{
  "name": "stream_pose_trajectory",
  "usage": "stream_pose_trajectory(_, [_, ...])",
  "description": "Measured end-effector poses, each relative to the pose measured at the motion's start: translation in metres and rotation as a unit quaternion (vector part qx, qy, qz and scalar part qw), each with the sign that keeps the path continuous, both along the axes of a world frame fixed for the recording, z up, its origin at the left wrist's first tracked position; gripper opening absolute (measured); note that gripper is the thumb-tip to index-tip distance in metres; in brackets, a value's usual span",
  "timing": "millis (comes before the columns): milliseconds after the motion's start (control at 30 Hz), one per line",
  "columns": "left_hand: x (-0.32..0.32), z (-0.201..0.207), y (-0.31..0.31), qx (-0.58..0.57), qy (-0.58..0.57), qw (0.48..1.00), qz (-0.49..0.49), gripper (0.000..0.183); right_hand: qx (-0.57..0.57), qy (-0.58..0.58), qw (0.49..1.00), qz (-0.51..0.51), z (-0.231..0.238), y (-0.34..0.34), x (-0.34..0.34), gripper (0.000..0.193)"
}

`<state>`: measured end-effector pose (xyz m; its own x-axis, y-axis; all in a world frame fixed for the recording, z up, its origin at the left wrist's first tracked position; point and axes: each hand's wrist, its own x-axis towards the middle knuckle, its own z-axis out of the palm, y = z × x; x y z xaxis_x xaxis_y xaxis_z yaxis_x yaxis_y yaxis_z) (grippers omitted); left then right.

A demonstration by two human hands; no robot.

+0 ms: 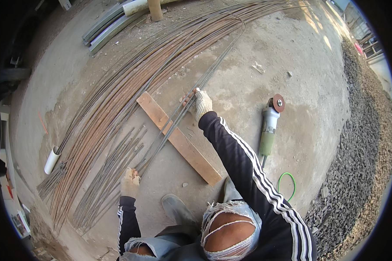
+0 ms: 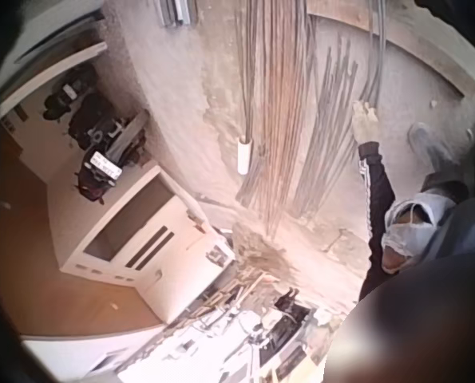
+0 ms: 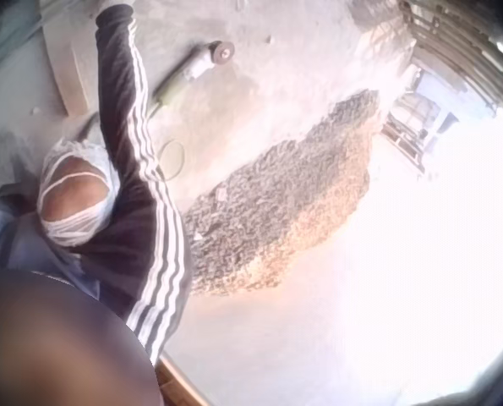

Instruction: The person uses an angle grinder to cut a white PVC pipe and several metal rods on a wooden plank. A coworker assists by holding the pipe during the cut. The person then cuts multiple metal rods one by one and places them aside.

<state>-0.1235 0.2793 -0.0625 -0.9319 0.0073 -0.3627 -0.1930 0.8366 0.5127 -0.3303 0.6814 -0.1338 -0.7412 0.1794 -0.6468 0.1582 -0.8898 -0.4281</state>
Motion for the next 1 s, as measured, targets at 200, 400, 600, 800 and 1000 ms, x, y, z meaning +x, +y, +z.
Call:
stream_pose_trajectory(200, [0.002,-0.014,-0.005,-0.056,0.099,0.993,-0.037,0.025,0.156,-0.039,0.983,0.087,0.017,-0.001,0.013,0.014])
stream_pose_trajectory(400, [-0.017,-0.009,-0.003,-0.139,0.178,0.972,-0.068,0.025,0.138,-0.007,0.984,0.111,0.022,-0.002,0.023,0.009])
stream_pose_trajectory(600, [-0.012,0.006,0.042,-0.196,0.191,0.947,-0.17,0.022,0.095,-0.016,0.99,0.102,0.017,0.0,0.021,0.007])
stream_pose_trajectory(800, [-0.011,-0.004,0.054,-0.038,0.114,0.989,-0.084,0.023,0.039,-0.015,0.994,0.099,0.014,0.001,0.021,0.009])
stream_pose_trajectory(1000, [-0.012,-0.003,0.041,0.065,0.059,0.996,-0.001,0.015,0.024,-0.013,0.994,0.105,0.017,0.001,0.026,0.014])
